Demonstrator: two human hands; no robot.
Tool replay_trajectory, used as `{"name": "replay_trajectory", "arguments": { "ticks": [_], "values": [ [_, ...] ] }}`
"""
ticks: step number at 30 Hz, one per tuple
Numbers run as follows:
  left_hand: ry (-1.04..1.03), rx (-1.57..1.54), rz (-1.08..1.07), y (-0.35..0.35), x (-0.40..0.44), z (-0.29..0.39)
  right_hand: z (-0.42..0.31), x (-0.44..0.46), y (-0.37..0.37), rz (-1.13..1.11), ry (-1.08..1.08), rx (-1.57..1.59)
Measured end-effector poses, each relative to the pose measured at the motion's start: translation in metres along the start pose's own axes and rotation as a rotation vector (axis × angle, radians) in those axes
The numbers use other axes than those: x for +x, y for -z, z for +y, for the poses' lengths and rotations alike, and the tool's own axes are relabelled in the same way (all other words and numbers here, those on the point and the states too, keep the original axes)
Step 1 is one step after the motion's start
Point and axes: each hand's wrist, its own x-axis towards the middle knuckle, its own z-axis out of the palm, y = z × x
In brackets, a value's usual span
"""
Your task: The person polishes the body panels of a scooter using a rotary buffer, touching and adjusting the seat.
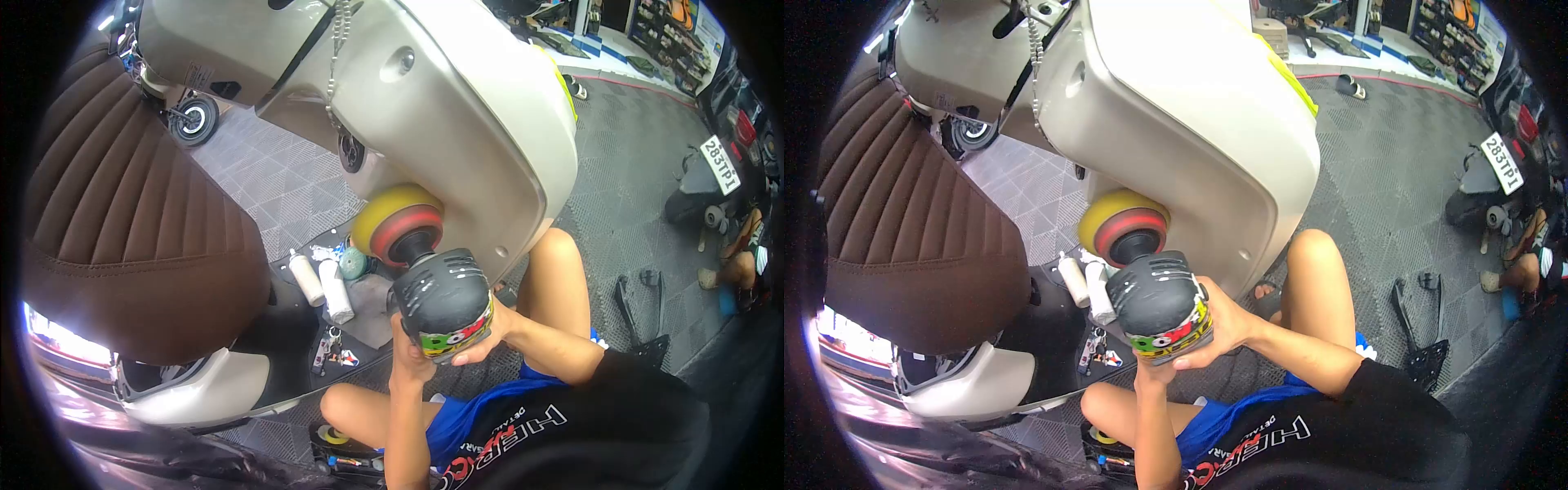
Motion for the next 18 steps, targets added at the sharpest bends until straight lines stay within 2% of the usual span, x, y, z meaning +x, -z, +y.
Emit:
{"name": "replay_trajectory", "arguments": {
  "ticks": [4, 10, 14, 16, 17, 18],
  "values": [
    [0.034, 0.039, 0.059, 0.004, 0.007, 0.031, 0.006, -0.003, -0.002, -0.001, -0.022, -0.003],
    [0.02, 0.038, 0.07, 0.012, 0.01, 0.029, 0.013, 0.005, 0.0, -0.018, 0.038, -0.008],
    [-0.018, -0.015, 0.074, 0.005, 0.014, 0.027, 0.012, -0.003, -0.005, 0.074, -0.088, 0.13],
    [-0.078, -0.023, 0.043, 0.01, 0.01, 0.007, -0.002, 0.006, -0.008, 0.058, -0.157, 0.172],
    [-0.108, -0.028, 0.028, 0.012, 0.008, -0.004, -0.01, 0.014, -0.012, 0.08, -0.119, 0.137],
    [-0.164, -0.024, 0.03, 0.015, -0.001, -0.048, -0.016, 0.021, -0.019, 0.107, -0.082, 0.103]
  ]
}}
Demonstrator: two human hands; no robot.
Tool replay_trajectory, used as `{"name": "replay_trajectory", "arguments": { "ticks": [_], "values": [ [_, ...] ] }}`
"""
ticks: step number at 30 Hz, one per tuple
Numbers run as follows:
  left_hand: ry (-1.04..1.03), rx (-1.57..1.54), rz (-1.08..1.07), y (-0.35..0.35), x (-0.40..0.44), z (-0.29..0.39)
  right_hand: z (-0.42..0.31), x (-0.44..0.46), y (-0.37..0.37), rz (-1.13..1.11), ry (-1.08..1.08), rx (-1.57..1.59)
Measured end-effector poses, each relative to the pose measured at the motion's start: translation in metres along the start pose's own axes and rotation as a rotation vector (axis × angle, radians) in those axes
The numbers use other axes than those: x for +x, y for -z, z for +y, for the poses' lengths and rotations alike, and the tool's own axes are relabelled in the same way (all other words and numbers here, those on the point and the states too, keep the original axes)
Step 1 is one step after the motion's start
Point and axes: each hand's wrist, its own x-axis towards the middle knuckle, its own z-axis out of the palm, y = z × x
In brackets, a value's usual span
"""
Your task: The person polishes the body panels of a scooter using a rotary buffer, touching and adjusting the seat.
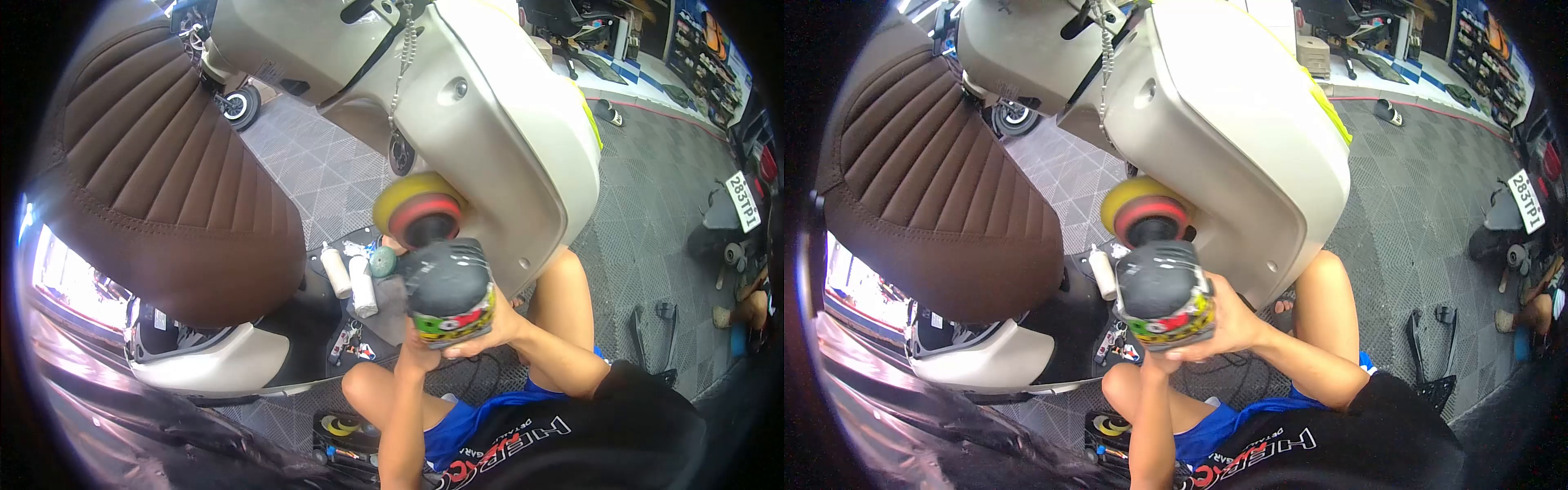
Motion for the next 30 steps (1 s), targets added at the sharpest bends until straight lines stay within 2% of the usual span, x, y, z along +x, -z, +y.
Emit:
{"name": "replay_trajectory", "arguments": {
  "ticks": [1, 2, 4, 6, 7, 9, 10, 13, 14, 18, 20, 23, 24, 26, 28, 29, 30],
  "values": [
    [-0.057, 0.004, -0.002, 0.002, -0.012, -0.022, -0.008, 0.009, -0.008, 0.01, 0.025, 0.002],
    [0.058, -0.274, 0.037, 0.002, -0.015, -0.019, -0.017, 0.018, -0.015, 0.02, 0.049, 0.004],
    [-0.09, -0.178, -0.052, 0.008, -0.013, -0.033, -0.021, 0.023, -0.01, -0.042, 0.058, -0.026],
    [0.05, -0.231, -0.09, 0.005, -0.023, -0.067, -0.019, 0.02, -0.003, -0.074, 0.071, -0.086],
    [-0.101, -0.09, -0.012, -0.008, -0.026, -0.072, -0.015, 0.014, 0.002, -0.054, 0.063, -0.081],
    [0.089, -0.096, 0.02, -0.025, -0.008, -0.011, -0.004, -0.004, 0.011, -0.017, 0.039, -0.066],
    [0.063, -0.084, 0.023, -0.031, -0.001, 0.01, -0.004, -0.012, 0.014, 0.002, -0.027, -0.033],
    [0.081, -0.014, -0.017, -0.04, 0.002, 0.017, 0.011, -0.031, 0.033, -0.091, -0.016, -0.224],
    [0.088, 0.005, -0.03, -0.04, 0.003, 0.024, 0.007, -0.03, 0.031, -0.063, -0.045, -0.141],
    [0.146, -0.051, 0.01, -0.047, 0.008, 0.057, -0.015, -0.025, 0.018, -0.057, 0.068, -0.126],
    [0.124, -0.079, -0.029, -0.041, 0.012, 0.082, -0.003, -0.049, 0.017, 0.039, -0.034, -0.046],
    [0.155, -0.031, -0.154, -0.029, 0.041, 0.143, 0.006, -0.066, 0.026, -0.012, -0.059, 0.23],
    [0.205, 0.033, -0.266, -0.02, 0.046, 0.151, 0.017, -0.067, 0.031, -0.034, 0.015, 0.252],
    [0.072, 0.117, -0.331, 0.004, 0.059, 0.154, 0.019, -0.074, 0.037, -0.026, 0.013, 0.246],
    [-0.14, 0.081, -0.092, 0.031, 0.082, 0.169, 0.011, -0.076, 0.037, 0.019, -0.014, 0.222],
    [-0.166, 0.026, 0.098, 0.039, 0.1, 0.195, 0.004, -0.076, 0.035, 0.05, -0.038, 0.231],
    [-0.207, 0.26, 0.209, 0.04, 0.122, 0.226, -0.003, -0.076, 0.033, 0.081, -0.062, 0.24]
  ]
}}
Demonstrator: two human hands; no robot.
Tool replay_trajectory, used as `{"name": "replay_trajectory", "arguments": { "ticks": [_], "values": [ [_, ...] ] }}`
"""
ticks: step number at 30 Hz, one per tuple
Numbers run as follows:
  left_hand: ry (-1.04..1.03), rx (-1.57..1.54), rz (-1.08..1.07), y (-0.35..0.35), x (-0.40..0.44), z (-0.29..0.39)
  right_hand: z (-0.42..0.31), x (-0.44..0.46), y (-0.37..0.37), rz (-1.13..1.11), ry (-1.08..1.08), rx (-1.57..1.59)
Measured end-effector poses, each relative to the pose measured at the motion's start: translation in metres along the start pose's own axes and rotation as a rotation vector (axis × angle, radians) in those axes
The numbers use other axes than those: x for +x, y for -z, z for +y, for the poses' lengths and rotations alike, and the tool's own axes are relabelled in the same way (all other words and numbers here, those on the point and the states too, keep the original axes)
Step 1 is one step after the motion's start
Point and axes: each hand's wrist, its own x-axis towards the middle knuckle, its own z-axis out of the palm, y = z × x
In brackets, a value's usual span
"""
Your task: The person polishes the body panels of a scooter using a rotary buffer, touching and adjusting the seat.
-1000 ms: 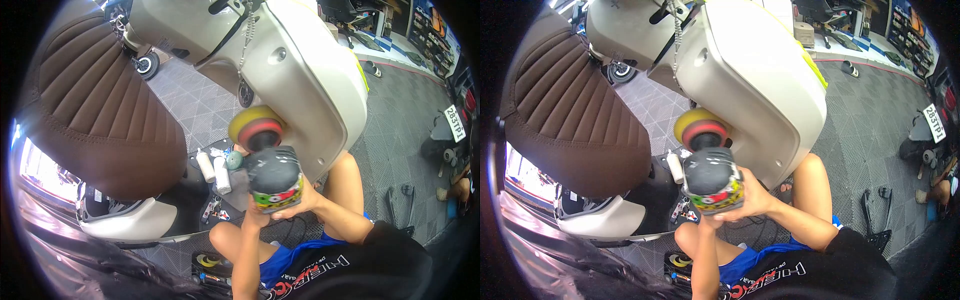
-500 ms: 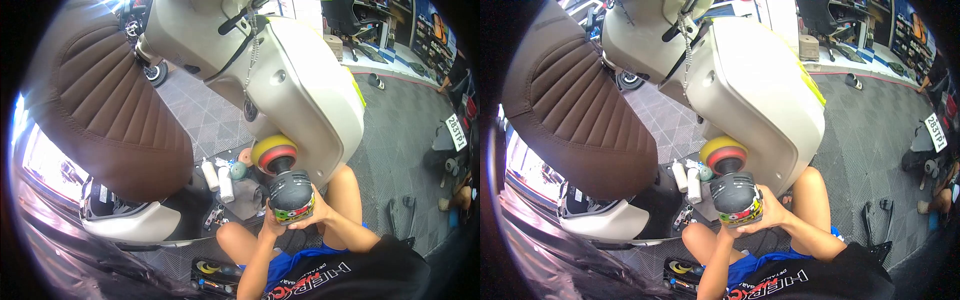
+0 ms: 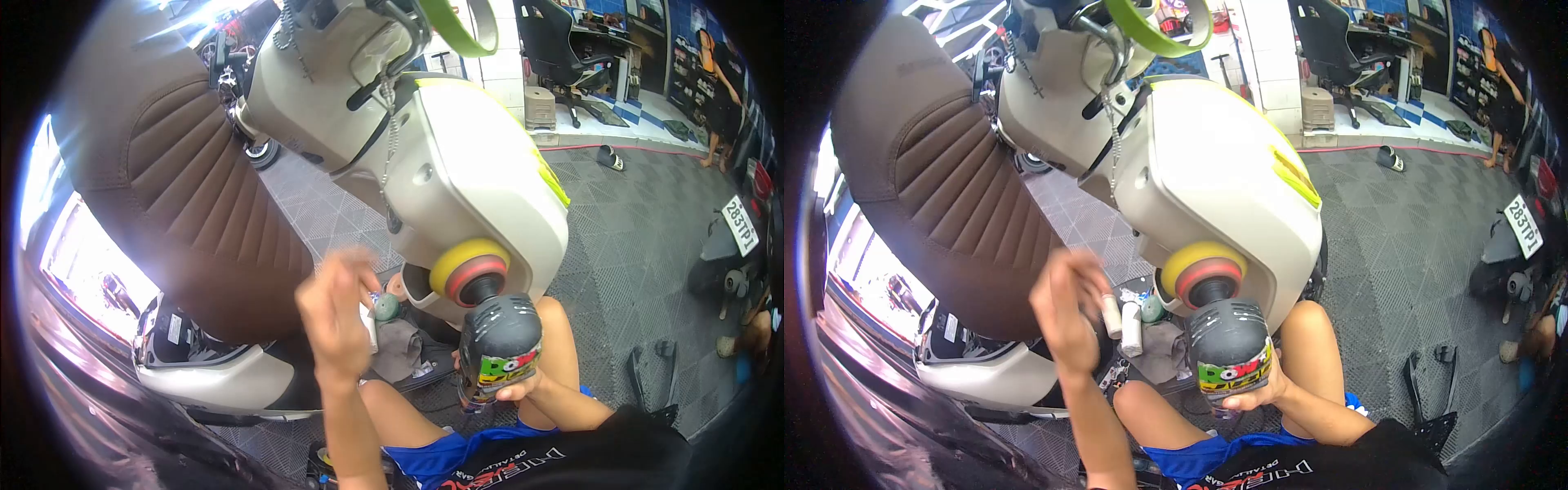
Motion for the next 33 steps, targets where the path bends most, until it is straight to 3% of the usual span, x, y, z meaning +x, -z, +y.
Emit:
{"name": "replay_trajectory", "arguments": {
  "ticks": [1, 3, 6, 9, 13, 17, 21, 25, 28, 33],
  "values": [
    [-0.053, 0.239, 0.099, -0.002, 0.03, 0.021, -0.01, 0.004, -0.003, 0.004, 0.0, -0.002],
    [-0.192, 0.393, 0.156, -0.014, 0.08, 0.033, -0.016, 0.007, -0.004, 0.011, 0.005, -0.007],
    [-0.18, 0.612, -0.139, -0.02, 0.126, 0.049, -0.024, 0.008, -0.01, 0.026, 0.035, -0.025],
    [0.082, -0.041, -0.359, -0.035, 0.142, 0.078, -0.032, 0.012, -0.015, 0.007, 0.044, -0.007],
    [0.229, -0.477, -0.303, -0.063, 0.156, 0.085, -0.033, 0.013, -0.013, -0.007, 0.025, -0.073],
    [0.054, 0.258, -0.435, -0.046, 0.161, 0.077, -0.039, 0.015, -0.031, 0.057, -0.027, -0.008],
    [-0.051, 0.467, -0.264, -0.006, 0.14, 0.08, -0.042, 0.02, -0.051, 0.099, -0.02, 0.042],
    [0.063, -0.009, -0.072, 0.035, 0.021, 0.038, -0.066, 0.037, -0.08, 0.064, -0.031, 0.057],
    [0.151, -0.234, -0.179, 0.034, -0.088, -0.008, -0.086, 0.055, -0.109, 0.02, 0.009, 0.102],
    [0.635, -0.884, -0.288, 0.0, -0.151, 0.008, -0.109, 0.082, -0.145, 0.041, -0.063, 0.106]
  ]
}}
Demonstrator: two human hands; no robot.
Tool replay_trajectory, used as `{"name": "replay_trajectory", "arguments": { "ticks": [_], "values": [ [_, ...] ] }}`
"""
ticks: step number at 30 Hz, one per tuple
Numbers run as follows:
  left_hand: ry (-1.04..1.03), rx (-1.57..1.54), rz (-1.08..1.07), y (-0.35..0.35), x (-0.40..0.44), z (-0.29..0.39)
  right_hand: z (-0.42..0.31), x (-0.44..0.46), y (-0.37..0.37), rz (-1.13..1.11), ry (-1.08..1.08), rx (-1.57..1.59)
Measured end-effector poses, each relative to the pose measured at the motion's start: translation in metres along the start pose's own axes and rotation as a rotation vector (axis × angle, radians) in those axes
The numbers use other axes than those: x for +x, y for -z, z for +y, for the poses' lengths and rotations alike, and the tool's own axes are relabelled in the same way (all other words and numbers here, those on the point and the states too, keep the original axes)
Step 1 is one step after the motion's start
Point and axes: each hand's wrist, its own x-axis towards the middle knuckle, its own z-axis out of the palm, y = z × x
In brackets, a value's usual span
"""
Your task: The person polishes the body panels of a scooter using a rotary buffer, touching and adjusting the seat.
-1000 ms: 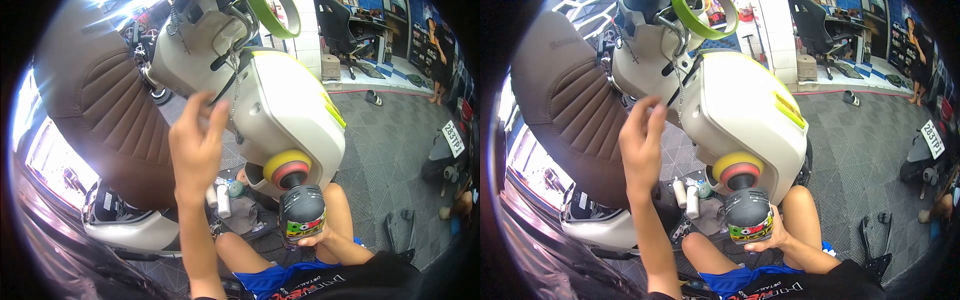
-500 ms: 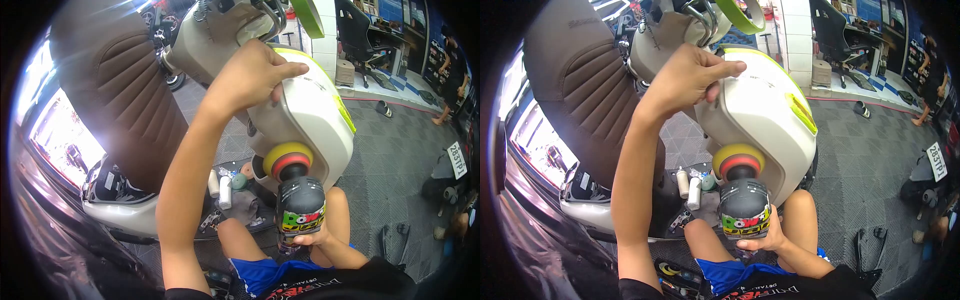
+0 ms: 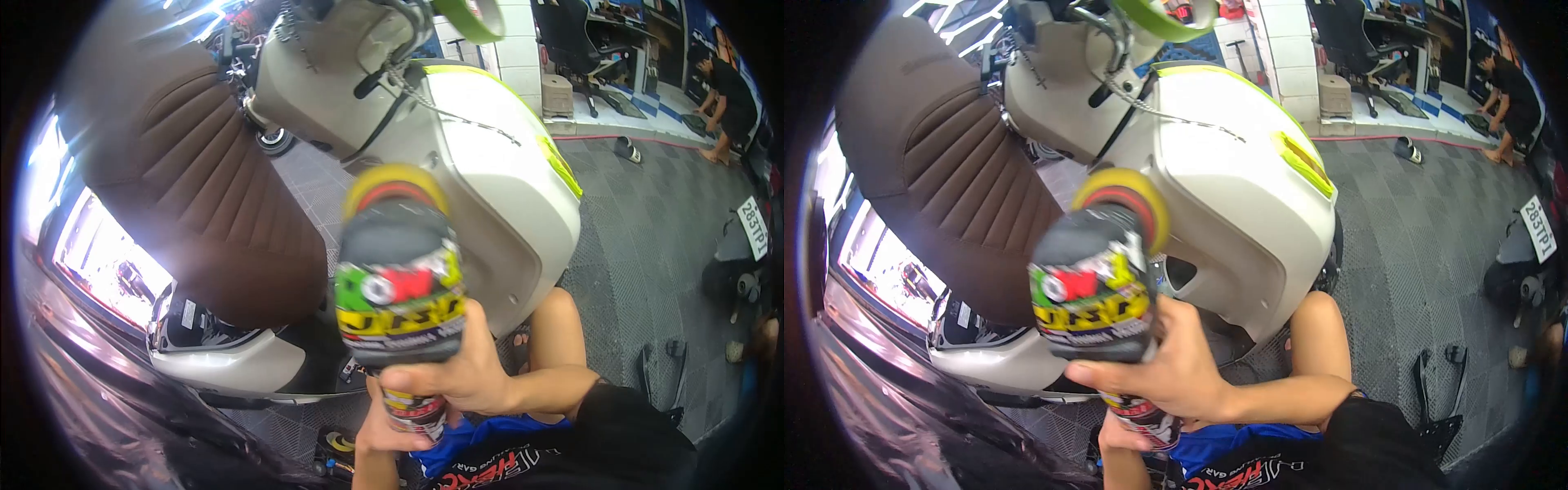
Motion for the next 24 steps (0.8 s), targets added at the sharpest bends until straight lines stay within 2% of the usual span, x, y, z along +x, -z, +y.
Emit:
{"name": "replay_trajectory", "arguments": {
  "ticks": [1, 2, 4, 6, 8, 10, 12, 14, 17, 20, 24],
  "values": [
    [0.014, -0.101, -0.125, 0.008, 0.005, 0.002, -0.006, 0.007, -0.004, -0.041, 0.0, 0.001],
    [-0.012, -0.139, -0.071, -0.003, 0.008, 0.018, -0.01, 0.012, -0.008, -0.039, 0.0, 0.043],
    [0.069, -0.16, -0.097, 0.002, 0.009, 0.04, -0.01, 0.029, -0.016, -0.048, 0.033, 0.173],
    [0.119, -0.243, -0.197, 0.017, 0.015, 0.06, -0.021, 0.043, -0.022, -0.089, 0.106, 0.157],
    [0.133, -0.439, -0.209, 0.007, 0.02, 0.076, -0.034, 0.058, -0.025, -0.179, 0.048, 0.21],
    [0.15, -0.531, -0.321, 0.009, 0.029, 0.087, -0.033, 0.078, -0.031, -0.219, 0.095, 0.302],
    [0.126, -0.495, -0.182, -0.015, 0.036, 0.1, -0.038, 0.086, -0.031, -0.223, 0.042, 0.351],
    [0.106, -0.477, -0.168, -0.019, 0.04, 0.097, -0.03, 0.097, -0.028, -0.223, 0.025, 0.377],
    [0.106, -0.486, -0.136, -0.02, 0.04, 0.099, -0.024, 0.103, -0.032, -0.192, 0.108, 0.403],
    [0.136, -0.492, -0.231, -0.016, 0.04, 0.115, -0.027, 0.105, -0.035, -0.167, 0.133, 0.406],
    [0.158, -0.461, -0.21, -0.018, 0.051, 0.132, -0.034, 0.114, -0.036, -0.17, 0.117, 0.467]
  ]
}}
